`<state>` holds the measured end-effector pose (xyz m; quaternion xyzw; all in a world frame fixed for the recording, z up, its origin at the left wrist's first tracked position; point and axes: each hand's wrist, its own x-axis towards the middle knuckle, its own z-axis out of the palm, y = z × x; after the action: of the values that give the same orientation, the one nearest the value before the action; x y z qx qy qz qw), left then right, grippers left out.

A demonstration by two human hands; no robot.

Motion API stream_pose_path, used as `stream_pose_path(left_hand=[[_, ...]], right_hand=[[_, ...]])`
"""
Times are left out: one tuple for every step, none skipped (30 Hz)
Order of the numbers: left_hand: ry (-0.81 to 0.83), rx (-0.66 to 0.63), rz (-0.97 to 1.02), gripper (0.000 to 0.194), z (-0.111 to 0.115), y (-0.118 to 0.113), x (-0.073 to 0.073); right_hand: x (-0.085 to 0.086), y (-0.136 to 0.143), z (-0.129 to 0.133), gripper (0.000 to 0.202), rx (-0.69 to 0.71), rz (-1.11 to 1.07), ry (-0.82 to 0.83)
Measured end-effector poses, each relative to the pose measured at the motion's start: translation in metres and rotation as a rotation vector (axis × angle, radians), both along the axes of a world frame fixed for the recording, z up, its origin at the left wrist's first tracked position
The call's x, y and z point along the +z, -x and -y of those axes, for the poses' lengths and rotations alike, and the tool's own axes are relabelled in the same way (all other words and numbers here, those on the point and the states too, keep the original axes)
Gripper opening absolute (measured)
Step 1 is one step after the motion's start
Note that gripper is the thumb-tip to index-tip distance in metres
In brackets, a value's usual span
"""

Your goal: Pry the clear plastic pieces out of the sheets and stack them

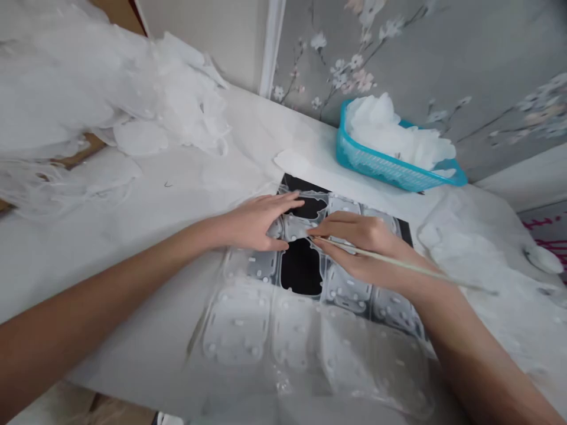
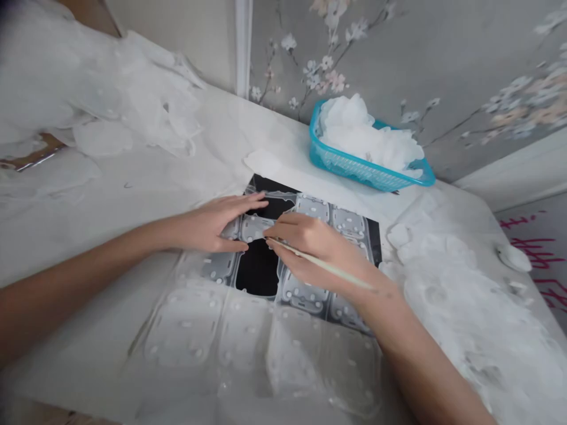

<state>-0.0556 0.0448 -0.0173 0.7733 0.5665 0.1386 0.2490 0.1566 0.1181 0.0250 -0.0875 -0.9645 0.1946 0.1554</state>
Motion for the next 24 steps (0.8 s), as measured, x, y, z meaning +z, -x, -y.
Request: stream_pose_path(left_hand=[[-0.042, 0.027, 0.015, 0.080, 0.001, 0.001, 0.003], [-0.098, 0.050, 0.021, 0.082, 0.003, 0.002, 0.007], [-0.166, 0.063, 0.009, 0.083, 0.004, 0.003, 0.013], [-0.240, 0.064, -0.022, 0.079, 0.006, 0.003, 0.018], [-0.313, 0.050, -0.067, 0.073, 0.008, 0.003, 0.024], [-0.377, 0.029, -0.119, 0.064, 0.010, 0.001, 0.030], [-0.431, 0.007, -0.175, 0.054, 0.012, -0.001, 0.034], [-0.474, -0.016, -0.233, 0.045, 0.014, -0.004, 0.036], [-0.504, -0.040, -0.292, 0.037, 0.016, -0.007, 0.037], [-0.524, -0.066, -0.347, 0.032, 0.017, -0.011, 0.036], [-0.541, -0.096, -0.394, 0.027, 0.017, -0.013, 0.033], [-0.558, -0.126, -0.430, 0.023, 0.017, -0.015, 0.030], [-0.580, -0.153, -0.451, 0.018, 0.017, -0.016, 0.025], [-0.606, -0.174, -0.459, 0.014, 0.016, -0.016, 0.021], [-0.635, -0.186, -0.458, 0.010, 0.015, -0.015, 0.017], [-0.664, -0.194, -0.451, 0.008, 0.014, -0.013, 0.013], [-0.690, -0.196, -0.442, 0.008, 0.012, -0.012, 0.010], [-0.716, -0.192, -0.431, 0.008, 0.012, -0.010, 0.007], [-0.747, -0.185, -0.420, 0.009, 0.011, -0.009, 0.006], [-0.782, -0.176, -0.410, 0.010, 0.011, -0.008, 0.005], [-0.819, -0.169, -0.401, 0.011, 0.011, -0.008, 0.005], [-0.853, -0.165, -0.393, 0.012, 0.011, -0.008, 0.004], [-0.879, -0.166, -0.388, 0.012, 0.011, -0.008, 0.005], [-0.894, -0.173, -0.385, 0.013, 0.012, -0.008, 0.005]], right_hand=[[-0.001, 0.001, -0.001, 0.015, -0.035, 0.014, 0.087], [-0.002, 0.001, -0.003, 0.014, -0.085, 0.019, 0.177], [-0.005, 0.002, -0.005, 0.012, -0.137, 0.026, 0.269], [-0.008, 0.003, -0.007, 0.011, -0.178, 0.038, 0.369], [-0.013, 0.003, -0.009, 0.010, -0.202, 0.054, 0.479], [-0.018, 0.004, -0.011, 0.010, -0.205, 0.058, 0.598], [-0.024, 0.005, -0.013, 0.011, -0.195, 0.039, 0.723], [-0.030, 0.005, -0.016, 0.012, -0.188, -0.010, 0.849], [-0.035, 0.005, -0.018, 0.013, -0.185, -0.082, 0.965], [-0.039, 0.005, -0.019, 0.014, -0.189, -0.165, 1.060], [-0.043, 0.005, -0.020, 0.015, -0.198, -0.240, 1.129], [-0.045, 0.006, -0.020, 0.015, -0.214, -0.292, 1.167], [-0.046, 0.006, -0.019, 0.016, -0.233, -0.321, 1.175], [-0.046, 0.006, -0.018, 0.019, -0.256, -0.334, 1.151], [-0.046, 0.007, -0.016, 0.022, -0.281, -0.341, 1.094], [-0.046, 0.008, -0.013, 0.025, -0.304, -0.338, 1.006], [-0.046, 0.009, -0.011, 0.027, -0.316, -0.327, 0.892], [-0.046, 0.009, -0.008, 0.026, -0.309, -0.307, 0.762], [-0.047, 0.010, -0.006, 0.024, -0.280, -0.280, 0.632], [-0.047, 0.010, -0.004, 0.022, -0.240, -0.247, 0.515], [-0.048, 0.011, -0.003, 0.019, -0.197, -0.216, 0.422], [-0.049, 0.011, -0.002, 0.018, -0.158, -0.195, 0.360], [-0.050, 0.011, -0.002, 0.016, -0.127, -0.187, 0.325], [-0.052, 0.011, -0.002, 0.014, -0.105, -0.185, 0.309]])
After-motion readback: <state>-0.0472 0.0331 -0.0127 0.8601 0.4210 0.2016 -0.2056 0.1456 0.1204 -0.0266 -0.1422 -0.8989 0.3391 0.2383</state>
